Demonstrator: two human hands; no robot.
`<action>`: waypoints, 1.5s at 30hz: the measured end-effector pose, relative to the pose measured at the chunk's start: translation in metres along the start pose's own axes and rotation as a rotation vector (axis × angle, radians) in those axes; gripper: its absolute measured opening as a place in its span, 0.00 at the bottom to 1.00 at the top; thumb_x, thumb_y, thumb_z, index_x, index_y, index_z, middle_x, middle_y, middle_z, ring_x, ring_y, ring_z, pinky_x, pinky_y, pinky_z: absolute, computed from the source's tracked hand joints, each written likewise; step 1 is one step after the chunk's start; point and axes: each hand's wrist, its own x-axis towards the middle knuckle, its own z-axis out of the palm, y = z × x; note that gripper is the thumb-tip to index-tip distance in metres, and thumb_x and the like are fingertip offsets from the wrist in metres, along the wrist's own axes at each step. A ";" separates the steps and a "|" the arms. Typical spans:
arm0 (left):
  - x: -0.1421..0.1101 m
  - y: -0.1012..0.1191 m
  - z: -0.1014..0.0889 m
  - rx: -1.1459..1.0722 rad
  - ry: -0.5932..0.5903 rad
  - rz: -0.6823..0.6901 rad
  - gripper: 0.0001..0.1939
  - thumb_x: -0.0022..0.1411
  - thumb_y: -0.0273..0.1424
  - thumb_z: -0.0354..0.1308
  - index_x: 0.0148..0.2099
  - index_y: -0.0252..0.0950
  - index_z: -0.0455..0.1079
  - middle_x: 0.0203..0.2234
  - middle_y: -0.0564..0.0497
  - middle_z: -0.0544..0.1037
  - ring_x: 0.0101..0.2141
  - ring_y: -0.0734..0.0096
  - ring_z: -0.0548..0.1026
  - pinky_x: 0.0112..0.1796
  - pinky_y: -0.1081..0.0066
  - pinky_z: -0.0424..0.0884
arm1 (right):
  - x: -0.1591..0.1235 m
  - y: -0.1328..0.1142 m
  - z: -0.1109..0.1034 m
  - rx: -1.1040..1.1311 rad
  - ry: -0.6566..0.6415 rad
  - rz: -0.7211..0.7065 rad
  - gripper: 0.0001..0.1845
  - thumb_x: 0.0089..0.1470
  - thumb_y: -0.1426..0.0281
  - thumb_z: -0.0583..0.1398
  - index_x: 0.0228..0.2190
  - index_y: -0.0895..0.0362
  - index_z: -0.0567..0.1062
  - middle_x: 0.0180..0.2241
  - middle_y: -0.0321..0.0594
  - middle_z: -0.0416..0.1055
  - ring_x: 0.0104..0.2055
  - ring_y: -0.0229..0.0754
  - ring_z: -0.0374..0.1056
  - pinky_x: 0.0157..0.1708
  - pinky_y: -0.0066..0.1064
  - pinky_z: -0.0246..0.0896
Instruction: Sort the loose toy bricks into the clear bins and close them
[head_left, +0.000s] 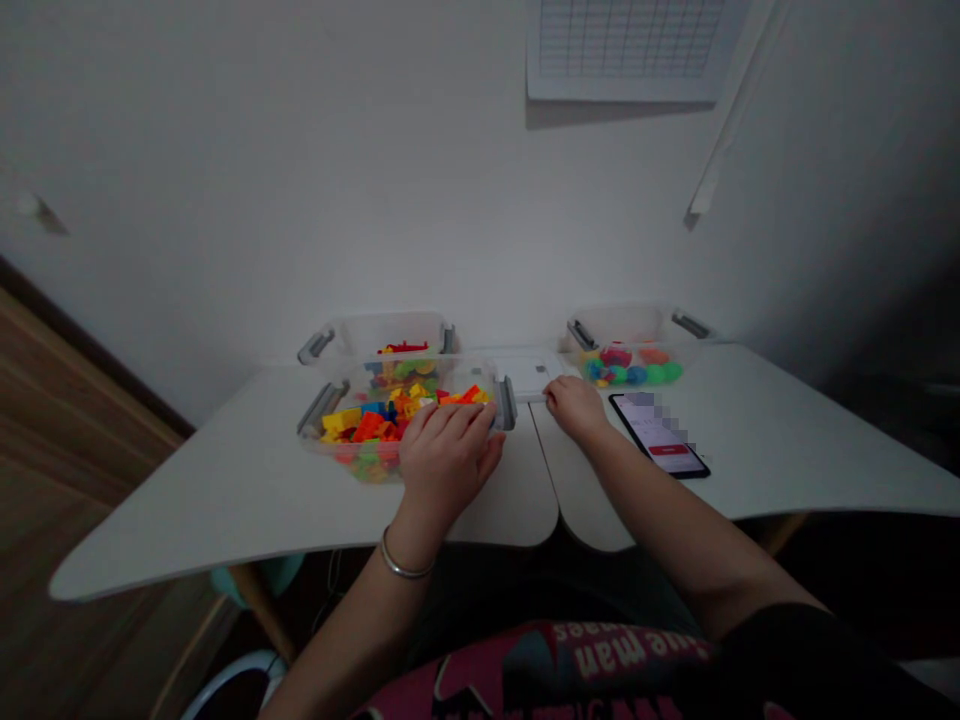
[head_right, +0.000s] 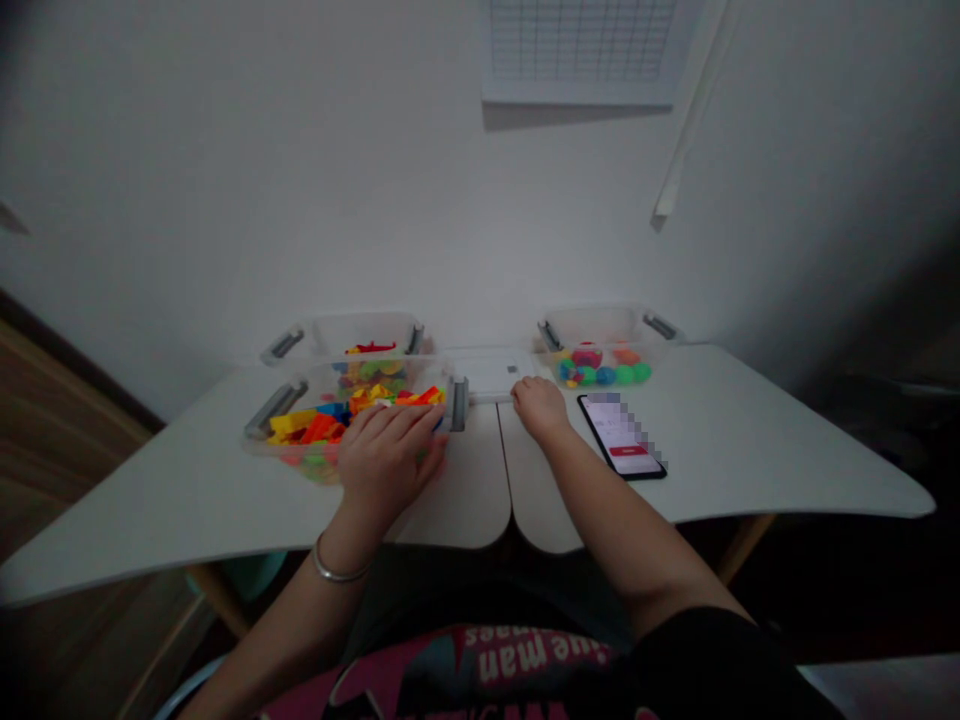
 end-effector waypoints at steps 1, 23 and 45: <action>0.000 0.000 0.000 0.001 0.001 -0.001 0.13 0.64 0.36 0.57 0.47 0.38 0.76 0.38 0.50 0.83 0.38 0.60 0.78 0.45 0.57 0.66 | -0.001 -0.001 -0.001 -0.002 0.007 -0.005 0.13 0.61 0.71 0.54 0.39 0.58 0.79 0.42 0.46 0.77 0.45 0.48 0.70 0.43 0.35 0.60; -0.001 -0.001 0.000 -0.006 -0.039 -0.020 0.13 0.65 0.37 0.56 0.48 0.40 0.76 0.37 0.49 0.83 0.37 0.61 0.77 0.42 0.58 0.66 | 0.004 0.003 -0.020 0.584 0.384 0.188 0.11 0.56 0.70 0.55 0.41 0.57 0.73 0.44 0.50 0.75 0.50 0.51 0.68 0.53 0.44 0.61; 0.028 0.056 0.017 -0.290 -0.245 0.098 0.23 0.64 0.37 0.58 0.59 0.35 0.68 0.52 0.44 0.76 0.53 0.57 0.72 0.61 0.51 0.60 | -0.030 -0.010 -0.068 1.094 0.803 0.080 0.07 0.57 0.64 0.59 0.35 0.52 0.66 0.42 0.43 0.76 0.47 0.44 0.72 0.53 0.46 0.65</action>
